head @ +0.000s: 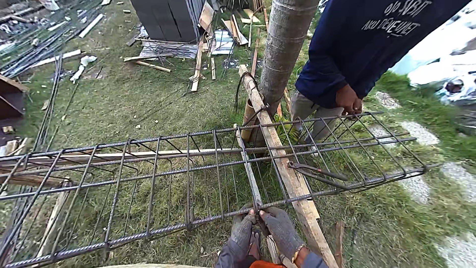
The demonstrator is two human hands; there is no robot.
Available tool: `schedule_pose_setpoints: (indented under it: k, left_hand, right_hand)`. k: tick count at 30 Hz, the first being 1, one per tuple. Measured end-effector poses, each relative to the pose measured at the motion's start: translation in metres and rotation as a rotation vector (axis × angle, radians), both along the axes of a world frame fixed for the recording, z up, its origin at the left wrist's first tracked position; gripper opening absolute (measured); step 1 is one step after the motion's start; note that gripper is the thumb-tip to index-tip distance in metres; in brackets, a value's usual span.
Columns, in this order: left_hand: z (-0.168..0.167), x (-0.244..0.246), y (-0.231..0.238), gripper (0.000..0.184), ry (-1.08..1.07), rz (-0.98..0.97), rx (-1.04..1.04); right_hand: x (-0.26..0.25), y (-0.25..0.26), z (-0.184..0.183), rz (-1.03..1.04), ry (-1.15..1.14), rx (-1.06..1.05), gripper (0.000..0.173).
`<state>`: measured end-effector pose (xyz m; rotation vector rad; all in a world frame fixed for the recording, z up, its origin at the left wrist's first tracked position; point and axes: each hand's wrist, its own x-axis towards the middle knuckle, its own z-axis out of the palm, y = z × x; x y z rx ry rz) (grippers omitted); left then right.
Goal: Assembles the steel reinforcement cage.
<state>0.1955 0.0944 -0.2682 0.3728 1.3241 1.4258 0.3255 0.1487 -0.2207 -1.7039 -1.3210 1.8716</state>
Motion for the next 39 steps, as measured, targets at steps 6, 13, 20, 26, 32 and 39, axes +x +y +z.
schedule_pose_setpoints:
  k: [6, 13, 20, 26, 32, 39]
  left_hand:
    - [0.006, -0.002, -0.001, 0.04, 0.02, -0.085, 0.018]
    - [0.006, 0.011, 0.004, 0.039, -0.038, 0.052, -0.017]
    - [0.013, 0.015, 0.004, 0.04, 0.055, 0.085, -0.04]
    - [0.044, 0.014, 0.003, 0.028, 0.205, -0.082, -0.501]
    - [0.063, 0.014, 0.01, 0.036, -0.221, 0.024, -0.625]
    - [0.068, 0.013, 0.014, 0.042, -0.207, 0.016, -0.651]
  right_hand:
    - [-0.007, 0.002, -0.001, -0.159, 0.193, -0.212, 0.018]
    - [0.005, -0.004, -0.003, -0.061, 0.35, -0.192, 0.018]
    - [0.002, -0.002, 0.001, 0.051, 0.249, -0.093, 0.02]
    - [0.002, -0.001, 0.004, 0.028, 0.248, -0.096, 0.022]
    - [0.005, 0.014, 0.014, 0.36, -0.002, 0.094, 0.028]
    - [0.009, 0.038, 0.041, 0.64, -0.03, 0.087, 0.036]
